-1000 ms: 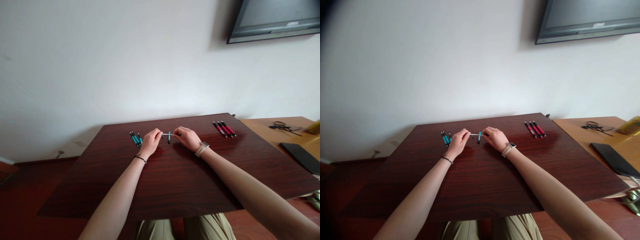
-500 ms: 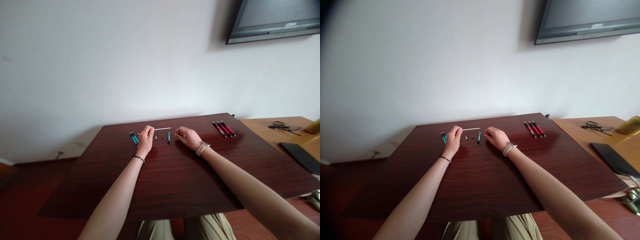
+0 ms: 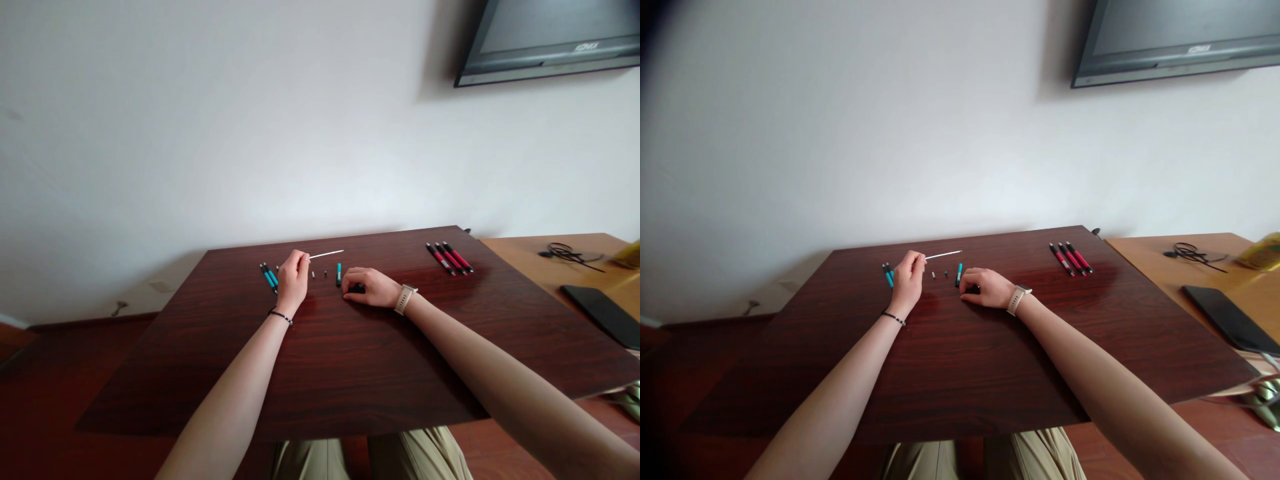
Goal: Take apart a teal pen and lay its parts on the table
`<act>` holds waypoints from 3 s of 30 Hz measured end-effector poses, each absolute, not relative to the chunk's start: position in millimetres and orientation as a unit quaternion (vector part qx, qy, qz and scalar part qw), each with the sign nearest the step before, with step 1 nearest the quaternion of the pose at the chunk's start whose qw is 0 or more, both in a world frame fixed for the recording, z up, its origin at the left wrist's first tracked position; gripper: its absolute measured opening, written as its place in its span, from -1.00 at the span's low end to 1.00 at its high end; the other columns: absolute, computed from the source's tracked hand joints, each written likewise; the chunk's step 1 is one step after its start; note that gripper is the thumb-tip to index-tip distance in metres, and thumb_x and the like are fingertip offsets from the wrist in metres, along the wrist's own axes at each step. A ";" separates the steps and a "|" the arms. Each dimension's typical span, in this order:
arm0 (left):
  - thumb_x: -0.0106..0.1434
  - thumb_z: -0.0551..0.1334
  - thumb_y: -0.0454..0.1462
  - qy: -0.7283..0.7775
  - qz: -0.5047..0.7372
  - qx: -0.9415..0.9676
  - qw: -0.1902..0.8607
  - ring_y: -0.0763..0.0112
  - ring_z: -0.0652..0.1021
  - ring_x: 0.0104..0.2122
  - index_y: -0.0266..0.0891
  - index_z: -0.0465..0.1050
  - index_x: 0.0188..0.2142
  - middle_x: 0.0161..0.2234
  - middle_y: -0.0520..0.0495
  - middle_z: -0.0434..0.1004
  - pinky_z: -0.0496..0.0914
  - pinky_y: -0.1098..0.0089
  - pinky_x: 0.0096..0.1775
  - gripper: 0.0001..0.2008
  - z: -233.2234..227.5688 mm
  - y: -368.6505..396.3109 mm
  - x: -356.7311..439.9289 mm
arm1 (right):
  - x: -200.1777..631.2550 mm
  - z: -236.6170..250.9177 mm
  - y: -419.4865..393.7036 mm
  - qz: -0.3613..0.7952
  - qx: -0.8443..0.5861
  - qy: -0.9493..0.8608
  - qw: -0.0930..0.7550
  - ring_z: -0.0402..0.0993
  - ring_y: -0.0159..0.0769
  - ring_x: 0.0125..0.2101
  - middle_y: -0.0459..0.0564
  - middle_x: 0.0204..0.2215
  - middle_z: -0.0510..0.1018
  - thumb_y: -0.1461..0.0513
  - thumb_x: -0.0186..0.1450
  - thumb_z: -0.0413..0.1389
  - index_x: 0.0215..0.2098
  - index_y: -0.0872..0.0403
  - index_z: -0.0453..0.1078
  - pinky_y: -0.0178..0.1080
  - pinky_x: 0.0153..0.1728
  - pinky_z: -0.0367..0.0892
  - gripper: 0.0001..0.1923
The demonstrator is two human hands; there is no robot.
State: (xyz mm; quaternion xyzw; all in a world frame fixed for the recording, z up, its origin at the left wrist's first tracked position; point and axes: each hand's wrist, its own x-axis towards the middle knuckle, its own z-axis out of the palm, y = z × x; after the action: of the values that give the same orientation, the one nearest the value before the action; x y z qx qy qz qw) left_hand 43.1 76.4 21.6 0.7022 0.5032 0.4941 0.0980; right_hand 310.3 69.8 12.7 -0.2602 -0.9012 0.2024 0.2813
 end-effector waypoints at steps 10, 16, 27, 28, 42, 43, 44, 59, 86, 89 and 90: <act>0.56 0.08 -0.13 0.477 0.464 0.741 0.086 0.39 0.46 -0.43 -0.17 0.40 -0.27 -0.40 0.01 0.48 0.25 0.39 -0.30 -0.71 28.1 63.1 57.0 | 303.1 17.7 61.1 0.227 -0.316 -0.852 0.351 0.63 -0.22 -0.22 -0.04 -0.10 0.67 0.15 0.45 0.19 0.36 -0.07 0.20 -0.17 -0.08 0.51 -0.44; 0.56 0.11 -0.15 0.436 0.407 0.797 0.094 0.38 0.47 -0.38 -0.18 0.41 -0.28 -0.39 0.01 0.49 0.27 0.38 -0.25 -0.73 29.7 56.4 64.0 | 301.2 18.9 61.6 0.209 -0.349 -0.821 0.401 0.67 -0.23 -0.19 -0.01 -0.07 0.68 0.19 0.48 0.11 0.27 -0.06 0.28 -0.17 -0.07 0.54 -0.60; 0.51 0.18 -0.20 0.397 0.319 0.854 0.107 0.40 0.48 -0.41 -0.17 0.44 -0.31 -0.39 0.02 0.53 0.26 0.40 -0.29 -0.77 31.5 48.8 73.8 | 302.5 13.3 64.4 0.185 -0.399 -0.773 0.458 0.67 -0.21 -0.22 -0.03 -0.16 0.69 0.21 0.46 0.12 0.10 -0.05 0.38 -0.20 -0.16 0.54 -0.75; 0.51 0.18 -0.20 0.393 0.311 0.858 0.115 0.39 0.50 -0.41 -0.17 0.45 -0.30 -0.39 0.02 0.54 0.27 0.40 -0.28 -0.78 31.2 48.6 74.3 | 302.9 12.6 65.5 0.181 -0.404 -0.774 0.453 0.66 -0.21 -0.22 -0.03 -0.16 0.69 0.23 0.46 0.11 0.09 -0.05 0.41 -0.20 -0.16 0.54 -0.76; 0.43 0.32 -0.12 0.372 0.248 0.881 0.154 0.34 0.58 -0.35 -0.13 0.52 -0.23 -0.31 0.02 0.63 0.36 0.39 -0.25 -0.84 28.4 47.8 78.0 | 303.4 16.2 67.0 0.218 -0.385 -0.801 0.403 0.62 -0.26 -0.27 -0.04 -0.19 0.70 0.25 0.48 0.03 0.01 0.02 0.53 -0.24 -0.15 0.46 -0.74; 0.42 0.33 -0.12 0.376 0.250 0.879 0.155 0.33 0.58 -0.35 -0.13 0.51 -0.24 -0.31 0.02 0.63 0.36 0.39 -0.26 -0.83 28.4 48.3 77.7 | 303.2 17.9 66.0 0.224 -0.383 -0.802 0.400 0.62 -0.25 -0.25 -0.03 -0.19 0.70 0.23 0.50 0.00 0.02 0.02 0.53 -0.23 -0.14 0.46 -0.73; 0.42 0.34 -0.11 0.380 0.251 0.877 0.156 0.33 0.58 -0.35 -0.13 0.51 -0.25 -0.31 0.01 0.64 0.36 0.39 -0.26 -0.83 28.3 48.7 77.4 | 303.0 19.3 65.1 0.229 -0.380 -0.805 0.395 0.62 -0.24 -0.24 -0.03 -0.18 0.70 0.21 0.52 -0.01 0.02 0.02 0.53 -0.21 -0.12 0.46 -0.72; 0.45 0.29 -0.14 0.376 0.245 0.877 0.173 0.33 0.58 -0.36 -0.13 0.53 -0.24 -0.34 0.02 0.62 0.35 0.39 -0.26 -0.85 28.4 48.1 76.5 | 307.0 -9.6 84.2 0.126 -0.470 -0.817 0.309 0.54 -0.22 -0.31 -0.01 -0.29 0.64 0.26 0.45 0.12 -0.20 0.02 0.50 -0.24 -0.23 0.33 -0.89; 0.46 0.27 -0.12 0.387 0.283 0.864 0.153 0.37 0.53 -0.41 -0.15 0.50 -0.28 -0.38 0.03 0.59 0.30 0.40 -0.29 -0.79 32.3 47.6 73.0 | 316.4 -4.7 84.0 0.162 -0.441 -0.820 0.327 0.50 -0.20 -0.31 0.00 -0.25 0.58 -0.03 0.41 0.24 0.13 0.06 0.47 -0.11 -0.16 0.47 -0.55; 0.48 0.24 -0.15 0.396 0.314 0.853 0.129 0.39 0.50 -0.42 -0.16 0.50 -0.29 -0.37 0.02 0.59 0.29 0.40 -0.29 -0.79 33.6 47.4 68.3 | 317.8 -3.7 82.6 0.181 -0.444 -0.808 0.342 0.50 -0.22 -0.34 -0.01 -0.27 0.59 -0.03 0.44 0.19 0.13 0.06 0.45 -0.14 -0.19 0.47 -0.56; 0.48 0.22 -0.15 0.402 0.322 0.849 0.118 0.40 0.49 -0.43 -0.16 0.50 -0.30 -0.38 0.02 0.57 0.28 0.40 -0.30 -0.78 33.9 47.2 66.4 | 318.7 -3.5 81.8 0.194 -0.444 -0.803 0.347 0.51 -0.23 -0.34 -0.02 -0.26 0.60 -0.03 0.44 0.19 0.13 0.06 0.45 -0.14 -0.20 0.47 -0.56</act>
State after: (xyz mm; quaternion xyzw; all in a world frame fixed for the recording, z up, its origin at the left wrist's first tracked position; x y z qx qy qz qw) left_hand 66.4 47.2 33.9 0.8488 0.4023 0.3223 0.1175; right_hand 318.7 81.8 -3.5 -0.4444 -0.8030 0.1936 0.3467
